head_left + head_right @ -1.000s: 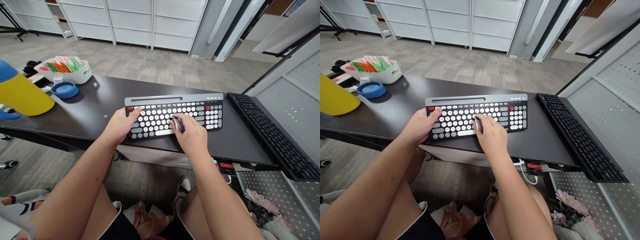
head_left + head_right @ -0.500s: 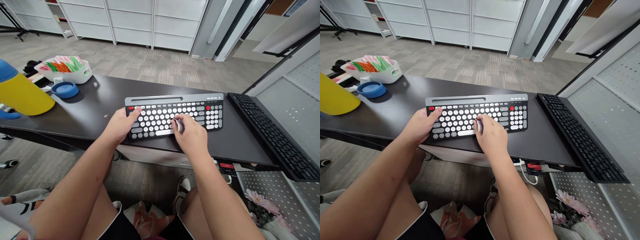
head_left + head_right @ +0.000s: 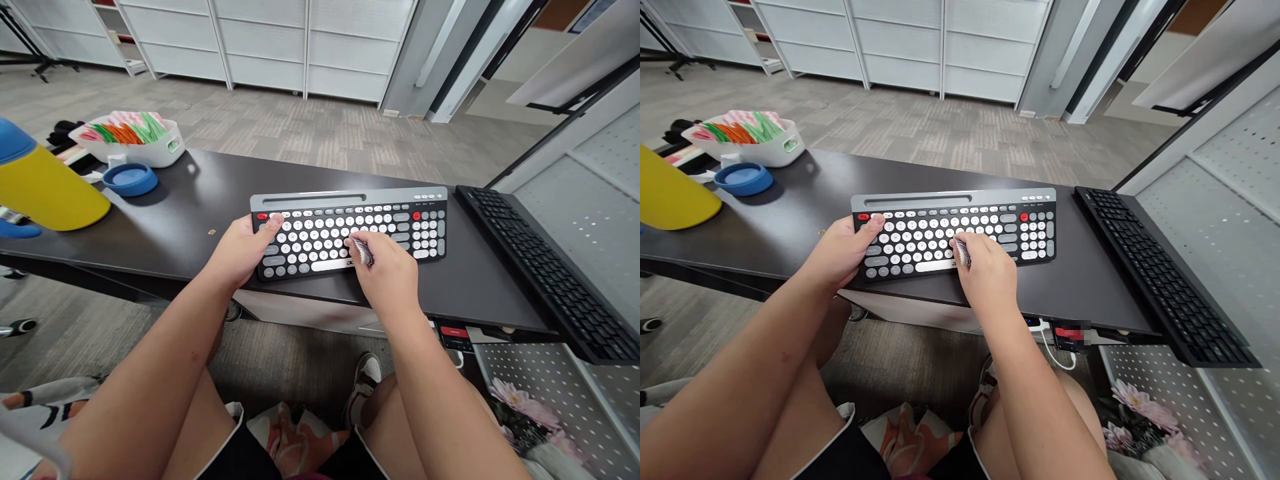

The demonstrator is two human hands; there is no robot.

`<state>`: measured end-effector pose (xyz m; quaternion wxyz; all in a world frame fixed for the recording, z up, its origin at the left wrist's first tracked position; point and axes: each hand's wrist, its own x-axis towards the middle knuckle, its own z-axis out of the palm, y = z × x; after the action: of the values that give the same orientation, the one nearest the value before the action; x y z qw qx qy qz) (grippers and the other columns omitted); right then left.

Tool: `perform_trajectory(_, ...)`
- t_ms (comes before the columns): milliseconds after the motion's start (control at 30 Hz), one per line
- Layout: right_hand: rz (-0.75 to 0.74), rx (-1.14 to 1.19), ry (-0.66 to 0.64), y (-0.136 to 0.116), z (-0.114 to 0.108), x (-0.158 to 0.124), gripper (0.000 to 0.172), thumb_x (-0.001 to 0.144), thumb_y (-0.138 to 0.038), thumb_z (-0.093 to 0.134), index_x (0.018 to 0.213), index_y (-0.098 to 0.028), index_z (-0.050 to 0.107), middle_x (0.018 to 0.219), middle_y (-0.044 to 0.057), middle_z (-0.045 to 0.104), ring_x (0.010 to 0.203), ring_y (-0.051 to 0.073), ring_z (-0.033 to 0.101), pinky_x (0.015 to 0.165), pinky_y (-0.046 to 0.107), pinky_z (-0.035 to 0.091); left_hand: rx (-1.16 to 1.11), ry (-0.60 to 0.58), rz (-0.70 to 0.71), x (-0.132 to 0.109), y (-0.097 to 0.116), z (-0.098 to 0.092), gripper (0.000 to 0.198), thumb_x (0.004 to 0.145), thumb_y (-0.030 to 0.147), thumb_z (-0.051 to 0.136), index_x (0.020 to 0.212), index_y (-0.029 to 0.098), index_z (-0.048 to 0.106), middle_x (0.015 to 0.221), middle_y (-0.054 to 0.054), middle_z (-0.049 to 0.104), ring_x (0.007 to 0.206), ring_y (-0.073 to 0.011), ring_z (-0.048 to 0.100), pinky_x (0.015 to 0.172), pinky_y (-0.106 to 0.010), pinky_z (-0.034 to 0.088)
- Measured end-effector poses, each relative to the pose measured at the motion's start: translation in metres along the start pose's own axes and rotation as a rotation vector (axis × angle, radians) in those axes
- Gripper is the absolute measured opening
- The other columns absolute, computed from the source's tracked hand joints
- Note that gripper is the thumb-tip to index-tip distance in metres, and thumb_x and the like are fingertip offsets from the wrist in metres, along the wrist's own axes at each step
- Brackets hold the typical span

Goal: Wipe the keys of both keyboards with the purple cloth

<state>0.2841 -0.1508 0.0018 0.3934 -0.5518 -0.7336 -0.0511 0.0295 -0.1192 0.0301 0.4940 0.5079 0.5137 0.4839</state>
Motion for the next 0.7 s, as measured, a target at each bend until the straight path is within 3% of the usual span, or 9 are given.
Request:
perform_trajectory(267,0.037,-0.029,-0.015,-0.0021,-0.0004,0.0014,0.019,0.109,-0.035,0.056,0.112,-0.023,0.071,0.108,0.005,0.079,0.094,0.021,0.070,0.079,0.033,0.048,0.010,0.009,0.007,-0.0002,-0.0001,-0.0007,0.052,0.087,0.067,0.077,0.111,0.020,0.079,0.108,-0.010,0.083,0.106,-0.0330,0.077,0.092,-0.044,0.063)
perform_trajectory(500,-0.040,-0.091,-0.011,-0.0007,-0.0008,0.0010,0.023,0.110,-0.035,0.056,0.110,-0.023,0.076,0.091,0.003,0.073,0.079,0.017,0.063,0.069,0.030,0.042,-0.012,0.003,0.002,0.0005,-0.0013,-0.0005,0.051,0.088,0.065,0.078,0.110,0.020,0.078,0.109,-0.010,0.083,0.105,-0.0321,0.077,0.090,-0.042,0.064)
perform_trajectory(700,-0.083,-0.091,-0.046,-0.0042,-0.0012,0.0023,0.027,0.111,-0.035,0.054,0.109,-0.025,0.079,0.087,0.002,0.070,0.075,0.016,0.059,0.065,0.029,0.039,-0.015,0.012,-0.016,0.0010,-0.0017,-0.0001,0.052,0.087,0.067,0.077,0.112,0.021,0.078,0.110,-0.010,0.083,0.099,-0.0309,0.078,0.088,-0.043,0.065)
